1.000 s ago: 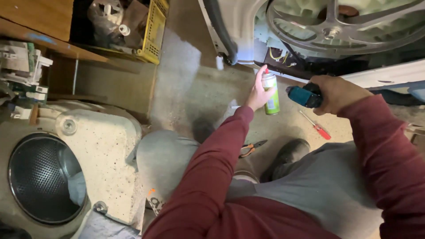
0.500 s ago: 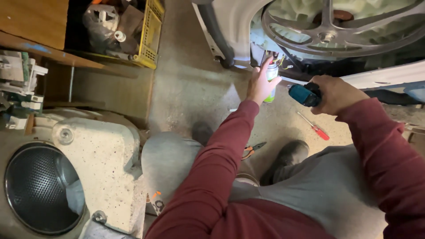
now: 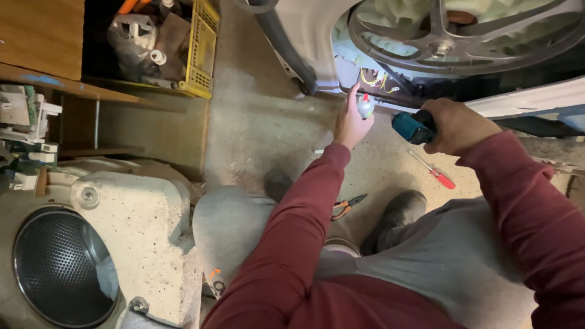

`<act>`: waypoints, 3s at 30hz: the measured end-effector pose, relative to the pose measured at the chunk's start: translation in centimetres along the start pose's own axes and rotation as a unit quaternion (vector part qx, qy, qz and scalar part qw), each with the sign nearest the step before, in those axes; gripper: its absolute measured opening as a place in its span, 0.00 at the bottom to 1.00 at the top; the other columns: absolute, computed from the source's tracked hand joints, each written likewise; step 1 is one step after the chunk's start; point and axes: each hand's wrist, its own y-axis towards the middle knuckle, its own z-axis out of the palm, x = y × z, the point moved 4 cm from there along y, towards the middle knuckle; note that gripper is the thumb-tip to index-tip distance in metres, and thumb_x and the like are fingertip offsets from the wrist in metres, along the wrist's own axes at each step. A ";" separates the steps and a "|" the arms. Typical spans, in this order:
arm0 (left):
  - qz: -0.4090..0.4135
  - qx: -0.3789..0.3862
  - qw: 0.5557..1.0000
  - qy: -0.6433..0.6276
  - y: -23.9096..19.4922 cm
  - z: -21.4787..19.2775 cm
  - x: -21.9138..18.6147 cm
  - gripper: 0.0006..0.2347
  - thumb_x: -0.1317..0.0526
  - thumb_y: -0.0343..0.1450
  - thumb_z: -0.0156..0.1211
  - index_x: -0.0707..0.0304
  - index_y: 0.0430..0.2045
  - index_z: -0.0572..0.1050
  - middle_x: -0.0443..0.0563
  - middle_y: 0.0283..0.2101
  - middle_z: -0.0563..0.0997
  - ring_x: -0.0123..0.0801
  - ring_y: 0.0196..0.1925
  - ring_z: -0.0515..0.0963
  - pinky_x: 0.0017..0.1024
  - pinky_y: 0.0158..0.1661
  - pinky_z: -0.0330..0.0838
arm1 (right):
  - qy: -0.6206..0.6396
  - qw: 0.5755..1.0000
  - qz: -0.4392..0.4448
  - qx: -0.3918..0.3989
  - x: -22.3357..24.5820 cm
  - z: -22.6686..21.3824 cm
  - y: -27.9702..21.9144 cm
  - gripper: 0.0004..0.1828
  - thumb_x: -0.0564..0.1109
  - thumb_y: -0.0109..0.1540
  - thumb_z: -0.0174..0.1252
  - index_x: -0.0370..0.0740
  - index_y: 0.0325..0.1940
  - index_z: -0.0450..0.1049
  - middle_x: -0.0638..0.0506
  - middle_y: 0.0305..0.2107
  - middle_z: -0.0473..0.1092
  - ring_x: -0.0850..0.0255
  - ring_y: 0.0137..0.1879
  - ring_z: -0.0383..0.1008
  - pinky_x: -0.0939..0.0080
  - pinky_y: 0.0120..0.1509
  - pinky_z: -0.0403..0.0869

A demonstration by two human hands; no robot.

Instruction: The person works on the internal components of a washing machine, using a flashlight to illuminate the area. They apply a substance from a spray can to the wiring and use a screwdriver to manipulate parts inside the machine's drum housing.

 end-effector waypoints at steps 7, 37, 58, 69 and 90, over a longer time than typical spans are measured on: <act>-0.039 0.033 0.999 -0.001 -3.2 1.8 4.1 0.34 0.61 0.61 0.71 0.56 0.63 0.61 0.63 0.52 0.81 0.59 0.53 0.78 0.49 0.49 0.73 | 0.001 1.000 -0.005 -0.014 1.1 -0.6 0.3 0.42 0.43 0.40 0.76 0.33 0.56 0.71 0.37 0.47 0.72 0.40 0.56 0.72 0.48 0.61 0.71; -0.116 0.070 0.983 0.122 -5.0 1.6 6.2 0.36 0.53 0.53 0.81 0.58 0.53 0.67 0.61 0.57 0.73 0.58 0.55 0.77 0.47 0.51 0.74 | 0.028 0.982 -0.015 -0.187 5.5 -4.2 -2.1 0.32 0.49 0.43 0.75 0.31 0.46 0.73 0.35 0.39 0.72 0.39 0.48 0.74 0.46 0.54 0.74; -0.103 0.051 0.985 0.126 -4.8 1.5 6.2 0.33 0.52 0.57 0.76 0.59 0.55 0.69 0.63 0.55 0.74 0.57 0.57 0.75 0.46 0.54 0.72 | 0.044 0.967 -0.021 -0.249 6.1 -5.1 -2.7 0.32 0.50 0.45 0.77 0.29 0.45 0.73 0.37 0.34 0.72 0.43 0.39 0.76 0.50 0.47 0.76; -0.149 0.117 0.973 0.131 -4.7 1.3 6.4 0.34 0.50 0.61 0.75 0.56 0.60 0.65 0.60 0.61 0.70 0.56 0.60 0.74 0.48 0.54 0.72 | 0.025 0.895 -0.011 -0.445 8.3 -7.0 -8.0 0.34 0.53 0.57 0.79 0.30 0.53 0.69 0.41 0.39 0.73 0.53 0.42 0.79 0.58 0.49 0.77; -0.109 0.076 0.982 0.132 -5.4 0.7 6.4 0.38 0.51 0.54 0.80 0.62 0.58 0.66 0.63 0.59 0.72 0.57 0.61 0.72 0.45 0.57 0.69 | 0.012 0.962 -0.057 -0.266 12.8 -7.7 -9.1 0.37 0.50 0.39 0.77 0.34 0.47 0.74 0.39 0.37 0.74 0.41 0.44 0.76 0.46 0.50 0.74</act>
